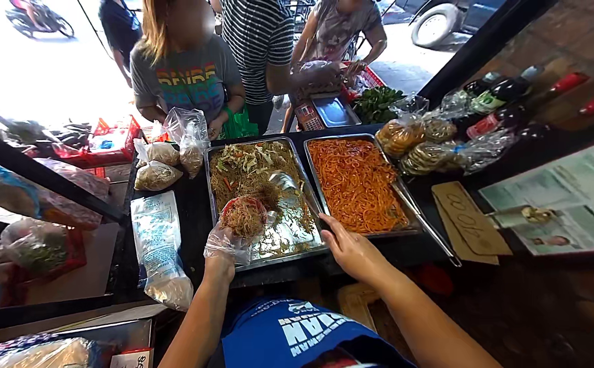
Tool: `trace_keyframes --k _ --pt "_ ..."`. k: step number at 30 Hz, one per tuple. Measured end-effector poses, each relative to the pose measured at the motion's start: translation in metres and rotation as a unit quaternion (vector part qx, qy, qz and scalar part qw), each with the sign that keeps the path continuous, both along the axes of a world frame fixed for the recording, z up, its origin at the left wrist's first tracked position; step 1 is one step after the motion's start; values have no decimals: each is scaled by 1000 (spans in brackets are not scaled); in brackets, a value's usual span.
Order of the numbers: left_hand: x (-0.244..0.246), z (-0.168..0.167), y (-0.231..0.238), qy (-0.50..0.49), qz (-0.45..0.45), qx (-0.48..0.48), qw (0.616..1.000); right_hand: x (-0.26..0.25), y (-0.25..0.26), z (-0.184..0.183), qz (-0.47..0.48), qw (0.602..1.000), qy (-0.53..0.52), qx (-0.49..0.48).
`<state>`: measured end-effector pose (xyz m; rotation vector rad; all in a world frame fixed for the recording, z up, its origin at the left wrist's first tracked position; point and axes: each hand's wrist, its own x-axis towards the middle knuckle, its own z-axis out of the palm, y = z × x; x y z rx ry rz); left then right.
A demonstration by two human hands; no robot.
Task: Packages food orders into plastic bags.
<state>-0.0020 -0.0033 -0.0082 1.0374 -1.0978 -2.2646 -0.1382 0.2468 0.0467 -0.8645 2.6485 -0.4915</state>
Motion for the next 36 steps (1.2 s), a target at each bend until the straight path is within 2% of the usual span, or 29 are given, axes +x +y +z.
trace_keyframes --k 3,5,6,7,9,10,11,12,14,17,19,21,24,25,27,29,32,34,36 --pt "4 3 0 -1 0 0 1000 -13 -10 -29 -105 989 -104 6" --pt "7 4 -1 9 -6 -1 1000 -4 -23 -45 -144 971 -185 -48" --pt "8 4 -1 11 -6 -2 1000 5 -31 -48 -163 949 -251 -99" --pt "9 3 0 12 -4 -2 1000 14 -37 -49 -190 908 -333 -168" --pt "12 2 0 16 -2 -1 1000 23 -45 -45 -249 777 -490 -305" --pt "14 2 1 18 0 2 1000 26 -44 -41 -267 721 -535 -351" --pt "16 2 1 19 1 5 1000 27 -40 -37 -270 686 -558 -382" --pt "16 1 1 19 1 6 1000 28 -35 -32 -260 671 -565 -402" --pt "15 -2 -1 25 -2 3 1000 29 -21 -20 -218 686 -557 -414" --pt "12 -4 0 31 -8 7 999 35 0 2 -160 742 -517 -396" --pt "7 -2 2 28 -12 12 999 41 9 16 -121 794 -470 -366" --pt "1 -3 3 24 -18 16 999 48 15 27 -76 864 -395 -302" --pt "-8 -2 5 28 -29 19 999 58 20 27 15 972 -182 -151" --pt "-10 -3 5 28 -32 19 999 61 21 23 51 988 -87 -117" --pt "-12 -1 5 29 -33 22 999 64 21 10 110 985 83 -106" --pt "-12 0 5 23 -28 26 999 63 18 4 122 975 150 -108" --pt "-6 1 5 7 -12 25 1000 49 7 14 76 985 82 -132" --pt "-1 2 4 2 -7 24 1000 27 -7 20 7 987 -52 -153" --pt "3 2 4 3 -4 25 1000 0 -25 20 -63 968 -163 -179"
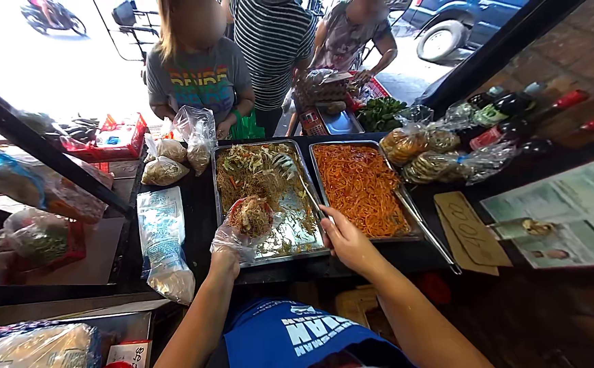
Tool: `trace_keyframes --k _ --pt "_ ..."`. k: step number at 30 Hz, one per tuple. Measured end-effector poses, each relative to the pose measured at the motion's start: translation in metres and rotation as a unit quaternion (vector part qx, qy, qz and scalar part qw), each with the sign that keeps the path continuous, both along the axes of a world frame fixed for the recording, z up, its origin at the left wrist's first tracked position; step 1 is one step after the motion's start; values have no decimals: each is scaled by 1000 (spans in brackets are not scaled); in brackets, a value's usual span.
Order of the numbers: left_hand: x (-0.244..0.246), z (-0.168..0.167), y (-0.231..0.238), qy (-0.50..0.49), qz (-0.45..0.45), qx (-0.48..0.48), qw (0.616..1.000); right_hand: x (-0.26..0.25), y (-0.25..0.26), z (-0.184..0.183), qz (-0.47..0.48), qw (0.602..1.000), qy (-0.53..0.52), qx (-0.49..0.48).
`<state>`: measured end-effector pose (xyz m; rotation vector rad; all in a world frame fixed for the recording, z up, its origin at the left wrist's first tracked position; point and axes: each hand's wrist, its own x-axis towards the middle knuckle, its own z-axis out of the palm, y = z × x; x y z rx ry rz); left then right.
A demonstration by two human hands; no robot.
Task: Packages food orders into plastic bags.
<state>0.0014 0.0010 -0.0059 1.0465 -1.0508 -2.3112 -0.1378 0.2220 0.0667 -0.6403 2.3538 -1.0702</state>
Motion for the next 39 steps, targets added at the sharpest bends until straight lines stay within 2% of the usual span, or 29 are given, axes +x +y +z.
trace_keyframes --k 3,7,14,18,20,22,24,27,31,34,37,39 --pt "6 2 2 7 6 5 1000 -41 -29 -13 -34 998 -53 15" --pt "16 4 2 26 15 3 1000 -78 -67 -36 10 995 30 89" --pt "20 3 0 27 28 12 999 -75 -106 -42 69 979 93 170" --pt "19 4 0 5 35 11 999 -67 -105 -46 107 977 44 177" --pt "17 5 0 -4 36 8 999 -69 -101 -50 96 985 -13 146" --pt "15 3 0 -6 39 8 999 -68 -94 -51 43 988 -139 40" --pt "11 3 -1 -10 42 11 999 -64 -82 -44 -4 968 -247 -54" --pt "5 2 -3 -13 39 5 999 -51 -57 -29 -1 954 -280 -109" --pt "-8 0 -4 -21 37 8 999 -22 -17 0 44 959 -249 -132" --pt "-13 -5 -4 -23 33 7 999 2 3 18 82 975 -190 -80" --pt "-15 -5 -1 -19 25 5 999 18 16 11 137 989 -37 30" --pt "-15 -1 2 -11 28 7 1000 27 22 -3 164 978 104 71"
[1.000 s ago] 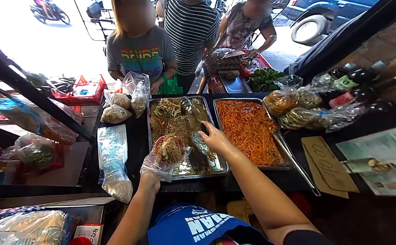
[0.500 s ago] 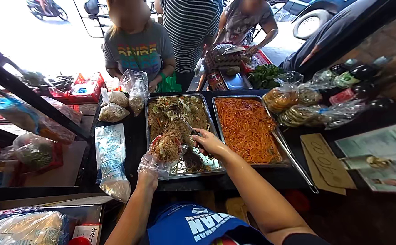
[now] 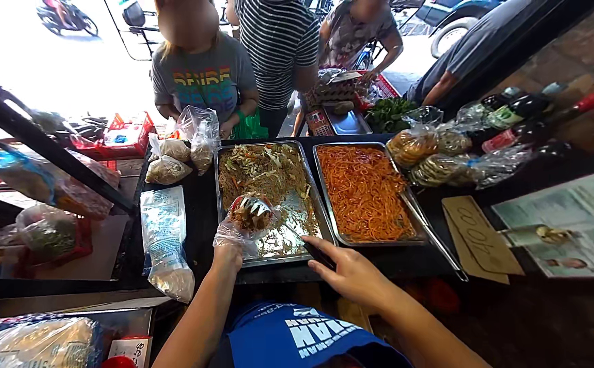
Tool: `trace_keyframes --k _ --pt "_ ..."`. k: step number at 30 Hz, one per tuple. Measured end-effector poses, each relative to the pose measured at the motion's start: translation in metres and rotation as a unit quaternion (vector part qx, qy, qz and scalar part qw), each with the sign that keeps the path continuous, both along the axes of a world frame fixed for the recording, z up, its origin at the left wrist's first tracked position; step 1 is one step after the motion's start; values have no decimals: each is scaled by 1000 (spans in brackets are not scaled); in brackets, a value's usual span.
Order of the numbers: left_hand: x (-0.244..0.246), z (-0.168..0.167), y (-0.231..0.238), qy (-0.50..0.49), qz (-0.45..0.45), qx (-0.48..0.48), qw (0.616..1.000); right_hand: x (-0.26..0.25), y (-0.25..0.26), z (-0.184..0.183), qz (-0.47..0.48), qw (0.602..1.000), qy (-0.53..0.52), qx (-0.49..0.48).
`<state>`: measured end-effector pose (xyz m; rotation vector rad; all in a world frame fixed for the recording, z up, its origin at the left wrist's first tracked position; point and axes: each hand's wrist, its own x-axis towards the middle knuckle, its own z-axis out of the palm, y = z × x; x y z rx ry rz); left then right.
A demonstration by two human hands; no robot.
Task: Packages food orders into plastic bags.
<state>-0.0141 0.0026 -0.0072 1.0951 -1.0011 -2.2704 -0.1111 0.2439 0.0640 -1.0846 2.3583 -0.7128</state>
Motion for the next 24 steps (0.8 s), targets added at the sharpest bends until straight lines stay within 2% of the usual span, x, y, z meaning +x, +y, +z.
trace_keyframes --k 3,7,10,15,17,19,21,24 --pt "-1 2 1 9 -10 -4 1000 11 4 -21 11 983 180 -41" --pt "0 0 0 20 -24 -15 999 17 7 -29 13 964 260 -57" --pt "3 0 0 26 -19 -25 999 18 10 -30 6 961 270 -65" --pt "8 0 -1 15 -9 -32 999 12 15 -11 -60 975 199 -76" --pt "10 -1 -1 13 -7 -29 999 -2 9 -7 -105 982 156 -20" --pt "12 -3 1 15 -14 -33 999 -24 -1 -15 -134 979 131 81" --pt "15 -2 5 16 -20 -31 999 -40 -12 -33 -153 963 120 185" --pt "19 1 8 26 -23 -24 999 -42 -20 -52 -173 939 109 275"
